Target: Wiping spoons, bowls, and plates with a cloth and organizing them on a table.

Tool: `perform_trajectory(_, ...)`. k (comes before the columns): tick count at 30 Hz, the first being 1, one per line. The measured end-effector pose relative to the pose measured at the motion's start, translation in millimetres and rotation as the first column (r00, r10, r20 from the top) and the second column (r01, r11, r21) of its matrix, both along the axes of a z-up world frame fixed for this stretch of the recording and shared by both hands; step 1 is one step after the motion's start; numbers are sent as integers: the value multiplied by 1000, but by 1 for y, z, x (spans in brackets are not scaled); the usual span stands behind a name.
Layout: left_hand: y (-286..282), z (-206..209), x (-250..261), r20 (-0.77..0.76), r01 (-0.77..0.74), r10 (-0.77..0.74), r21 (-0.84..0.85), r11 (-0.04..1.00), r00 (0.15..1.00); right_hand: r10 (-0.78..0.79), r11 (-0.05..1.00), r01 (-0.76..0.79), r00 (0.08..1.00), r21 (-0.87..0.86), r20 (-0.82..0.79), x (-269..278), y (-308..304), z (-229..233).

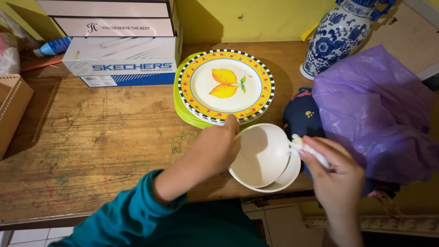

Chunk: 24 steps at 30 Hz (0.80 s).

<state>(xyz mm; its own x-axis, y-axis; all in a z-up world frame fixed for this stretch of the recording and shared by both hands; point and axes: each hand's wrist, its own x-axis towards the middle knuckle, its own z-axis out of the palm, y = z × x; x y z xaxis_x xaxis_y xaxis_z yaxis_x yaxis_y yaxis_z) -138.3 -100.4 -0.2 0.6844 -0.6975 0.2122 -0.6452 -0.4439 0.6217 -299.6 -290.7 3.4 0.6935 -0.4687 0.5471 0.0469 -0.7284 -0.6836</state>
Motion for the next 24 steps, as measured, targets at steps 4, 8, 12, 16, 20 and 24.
perform_trajectory(4, 33, 21, -12, -210, 42, -40, 7, 999, 977, 36, 981, -31, 999, -190, 27, 6, 32, 23)
perform_trajectory(8, 67, 5, -13, -791, -73, -182, -275, 959, 584, 31, 951, -4, 996, -311, 82, 13, 67, 44)
perform_trajectory(12, 113, -41, -2, -901, -405, -419, -428, 808, 115, 122, 962, -95, 988, -257, 92, 40, 104, 53)
perform_trajectory(16, 150, -17, 28, -873, -441, -393, -486, 755, 288, 169, 949, -136, 981, -285, 93, 95, 137, 33)
perform_trajectory(20, 173, -21, 89, -522, -176, -331, -703, 689, 786, 192, 908, -124, 972, -401, 135, 171, 168, 14)
perform_trajectory(24, 186, -22, 123, -294, 9, -384, -783, 622, 875, 237, 915, -196, 969, -351, 77, 238, 218, 8)
